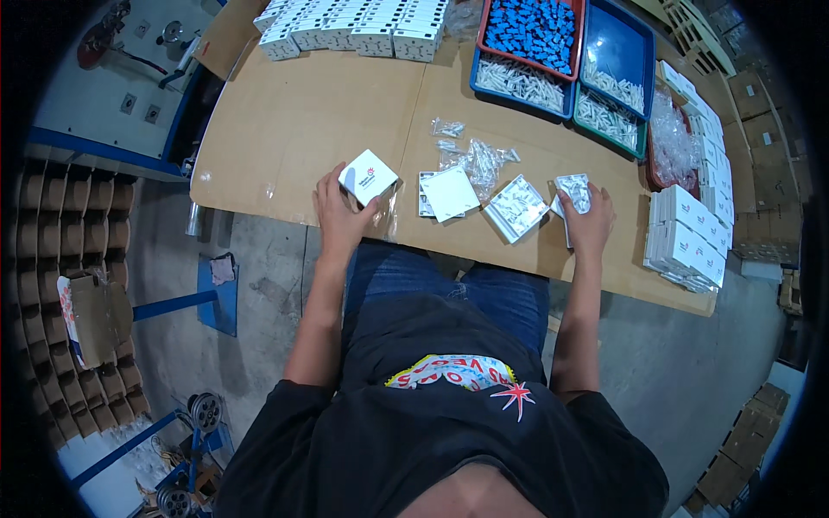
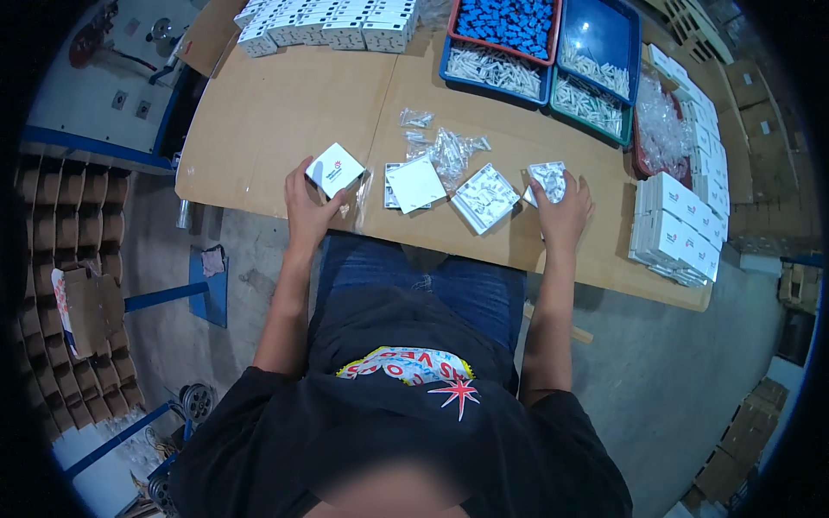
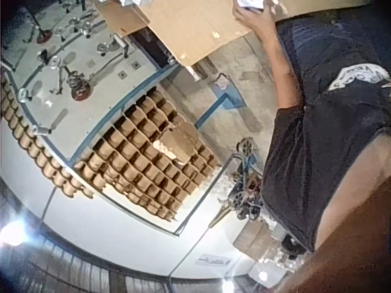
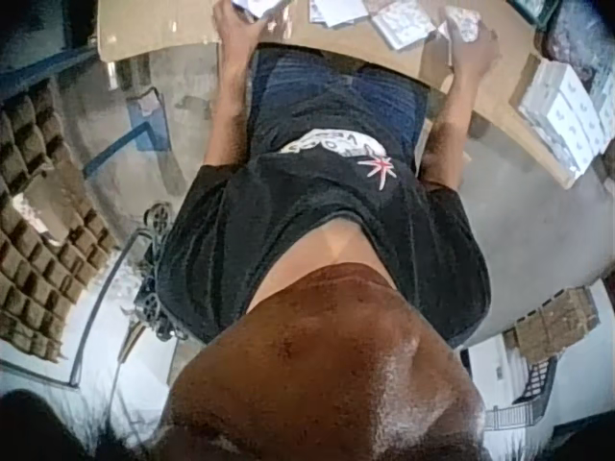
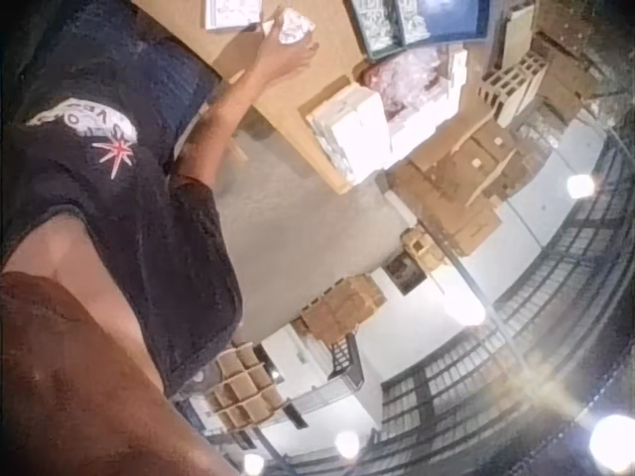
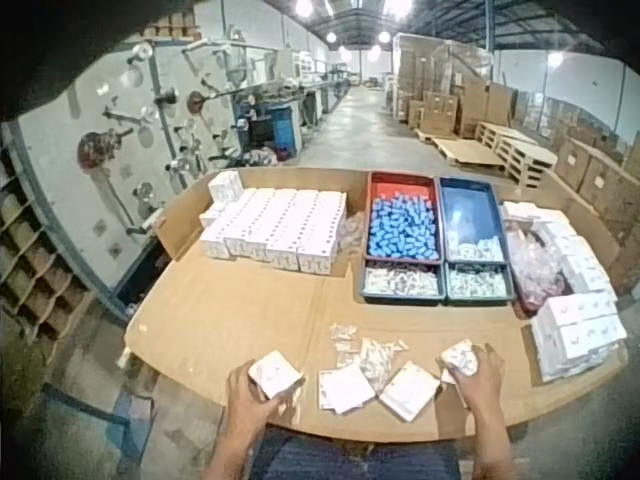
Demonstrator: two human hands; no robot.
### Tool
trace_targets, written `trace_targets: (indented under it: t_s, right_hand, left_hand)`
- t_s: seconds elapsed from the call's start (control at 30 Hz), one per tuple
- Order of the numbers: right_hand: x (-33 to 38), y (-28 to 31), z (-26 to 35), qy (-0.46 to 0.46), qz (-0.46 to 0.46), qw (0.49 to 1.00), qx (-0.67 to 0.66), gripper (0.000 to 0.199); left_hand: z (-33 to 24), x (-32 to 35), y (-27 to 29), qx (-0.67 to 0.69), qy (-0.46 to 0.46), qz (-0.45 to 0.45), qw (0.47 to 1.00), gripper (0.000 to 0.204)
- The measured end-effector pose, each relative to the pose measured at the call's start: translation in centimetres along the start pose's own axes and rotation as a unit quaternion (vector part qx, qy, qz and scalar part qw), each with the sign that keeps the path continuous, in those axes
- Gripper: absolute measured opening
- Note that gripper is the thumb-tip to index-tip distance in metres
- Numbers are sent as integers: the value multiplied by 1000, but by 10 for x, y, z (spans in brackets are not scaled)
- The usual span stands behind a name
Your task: The person packs small white boxes with plastic-wrapped components and blue plastic parts. They open the boxes, insert the items, and close them, stacking the finished units on the table. The process is repetitive and performed by hand.
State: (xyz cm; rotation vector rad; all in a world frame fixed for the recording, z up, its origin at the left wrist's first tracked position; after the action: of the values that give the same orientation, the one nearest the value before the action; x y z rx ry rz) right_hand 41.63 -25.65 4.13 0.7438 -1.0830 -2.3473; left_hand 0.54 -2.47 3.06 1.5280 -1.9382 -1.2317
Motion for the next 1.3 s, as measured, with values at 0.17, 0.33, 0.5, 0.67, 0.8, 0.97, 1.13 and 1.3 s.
trace_targets:
  t_s: [0.17,0.33,0.5,0.67,0.8,0.97,1.13,1.3]
  right_hand:
    - [19,-14,92,15,99,952,-291,42]
    - [71,-30,209,122,286,872,-377,68]
    - [74,-23,210,19,344,845,-410,72]
    - [78,-12,206,164,333,844,-387,65]
    - [95,-14,213,208,370,824,-376,63]
    - [97,-21,214,256,322,842,-349,64]
    - [105,-28,215,254,309,833,-382,67]
    - [101,-25,216,310,259,835,-374,70]
  left_hand:
    - [-45,11,20,73,-69,-51,994,81]
    - [-112,42,24,107,-158,-2,982,86]
    - [-129,51,25,133,-213,24,968,100]
    - [-124,56,3,544,109,209,805,80]
    - [-114,66,-19,601,353,436,570,66]
    - [-128,62,-11,669,349,395,524,65]
    - [-126,63,-11,646,360,364,566,67]
    - [-128,64,-8,652,321,366,581,68]
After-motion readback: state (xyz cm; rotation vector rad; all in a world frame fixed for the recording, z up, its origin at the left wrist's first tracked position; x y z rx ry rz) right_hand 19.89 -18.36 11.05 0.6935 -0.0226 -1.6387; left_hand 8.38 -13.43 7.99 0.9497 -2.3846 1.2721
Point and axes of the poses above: each hand's wrist, its own x-axis away from the middle knuckle, its own y-axis out of the back of the hand, z = x × y, the point moved 4 cm from there along -x, towards the middle knuckle, and after that the axes turned 12 degrees about -x, right-handed, at the moved point
